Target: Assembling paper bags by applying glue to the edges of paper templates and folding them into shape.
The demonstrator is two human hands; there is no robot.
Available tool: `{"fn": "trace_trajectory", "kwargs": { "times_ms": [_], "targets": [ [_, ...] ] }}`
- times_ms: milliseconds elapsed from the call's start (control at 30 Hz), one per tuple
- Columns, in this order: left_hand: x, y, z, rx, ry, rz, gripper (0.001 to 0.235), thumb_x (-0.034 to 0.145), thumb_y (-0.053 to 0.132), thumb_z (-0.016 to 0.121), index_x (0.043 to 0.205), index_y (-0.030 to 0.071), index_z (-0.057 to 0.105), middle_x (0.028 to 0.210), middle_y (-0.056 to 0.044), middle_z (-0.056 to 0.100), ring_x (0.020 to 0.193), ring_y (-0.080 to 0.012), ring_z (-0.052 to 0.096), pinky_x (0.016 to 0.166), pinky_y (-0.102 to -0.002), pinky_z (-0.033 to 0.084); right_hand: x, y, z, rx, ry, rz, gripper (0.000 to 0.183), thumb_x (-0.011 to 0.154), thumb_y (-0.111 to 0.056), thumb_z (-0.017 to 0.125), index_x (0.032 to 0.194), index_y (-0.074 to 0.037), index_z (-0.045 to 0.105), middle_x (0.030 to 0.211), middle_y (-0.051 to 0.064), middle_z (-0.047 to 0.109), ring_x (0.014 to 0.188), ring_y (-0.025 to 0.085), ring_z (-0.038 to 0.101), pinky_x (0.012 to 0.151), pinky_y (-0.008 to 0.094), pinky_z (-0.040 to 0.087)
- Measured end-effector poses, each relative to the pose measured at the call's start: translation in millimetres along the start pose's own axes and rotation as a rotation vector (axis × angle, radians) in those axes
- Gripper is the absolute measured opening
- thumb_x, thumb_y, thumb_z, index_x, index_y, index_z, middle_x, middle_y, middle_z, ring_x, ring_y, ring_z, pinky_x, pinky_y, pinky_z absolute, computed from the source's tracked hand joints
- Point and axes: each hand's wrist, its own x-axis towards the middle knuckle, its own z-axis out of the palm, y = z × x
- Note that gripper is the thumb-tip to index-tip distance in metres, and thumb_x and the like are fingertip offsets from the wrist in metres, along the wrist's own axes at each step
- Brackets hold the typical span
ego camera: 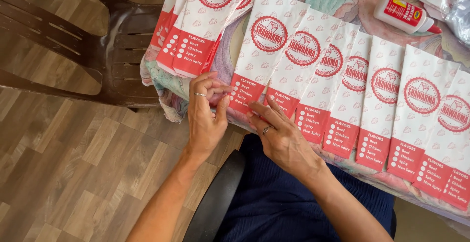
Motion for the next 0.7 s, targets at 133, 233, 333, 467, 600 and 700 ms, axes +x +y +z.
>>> {"fn": "trace_trajectory", "kwargs": {
  "times_ms": [133, 233, 333, 467, 600, 700],
  "targets": [
    [-6, 1, 10, 0.085, 0.058, 0.039, 0.011, 0.1, -0.003, 0.058, 0.11, -0.001, 0.052, 0.131, -0.016, 0.051, 0.098, -0.0287, 0.077, 0.092, -0.04, 0.06, -4, 4, 5, -0.02, -0.001, 0.003, 0.015, 0.101, -0.003, 0.059, 0.106, 0.006, 0.071, 0.119, 0.019, 0.069, 0.108, 0.035, 0.072, 0.117, 0.051, 0.041],
    [-4, 4, 13, 0.195, 0.21, 0.178, 0.007, 0.105, 0.002, 0.055, 0.11, -0.001, 0.058, 0.12, -0.014, 0.06, 0.109, -0.0342, 0.071, 0.097, -0.041, 0.055, -2, 4, 5, -0.021, -0.007, -0.033, 0.018, 0.101, -0.001, 0.055, 0.104, 0.007, 0.07, 0.117, 0.02, 0.068, 0.105, 0.035, 0.072, 0.117, 0.053, 0.04],
    [-1, 5, 12, 0.179, 0.171, 0.256, 0.036, 0.098, 0.025, 0.072, 0.118, 0.0, 0.055, 0.125, -0.015, 0.06, 0.117, -0.0358, 0.065, 0.102, -0.044, 0.053, 1, 3, 3, 0.002, 0.011, -0.015, 0.018, 0.1, -0.001, 0.055, 0.104, 0.007, 0.071, 0.118, 0.022, 0.069, 0.105, 0.036, 0.072, 0.115, 0.057, 0.039],
    [-1, 7, 12, 0.193, 0.19, 0.225, 0.033, 0.098, 0.013, 0.07, 0.116, -0.005, 0.05, 0.116, -0.018, 0.059, 0.107, -0.0354, 0.068, 0.094, -0.042, 0.056, -4, 4, 7, -0.027, 0.01, -0.016, 0.019, 0.098, 0.001, 0.054, 0.1, 0.005, 0.072, 0.113, 0.019, 0.069, 0.099, 0.036, 0.074, 0.115, 0.059, 0.04],
    [-4, 0, 16, 0.206, 0.219, 0.208, 0.029, 0.101, 0.009, 0.067, 0.117, -0.007, 0.05, 0.119, -0.022, 0.054, 0.108, -0.0399, 0.066, 0.092, -0.041, 0.056, 0, 2, 4, -0.025, -0.037, 0.025, 0.017, 0.097, -0.001, 0.055, 0.102, 0.004, 0.071, 0.107, 0.019, 0.068, 0.098, 0.035, 0.075, 0.118, 0.058, 0.04],
    [-9, -4, 17, 0.26, 0.226, 0.203, 0.029, 0.098, 0.007, 0.07, 0.117, -0.006, 0.051, 0.119, -0.022, 0.056, 0.113, -0.0399, 0.064, 0.095, -0.042, 0.054, -3, 1, 9, -0.037, 0.036, -0.007, 0.023, 0.102, -0.016, 0.058, 0.11, 0.001, 0.071, 0.111, 0.017, 0.067, 0.1, 0.034, 0.074, 0.117, 0.055, 0.04]
  ]
}}
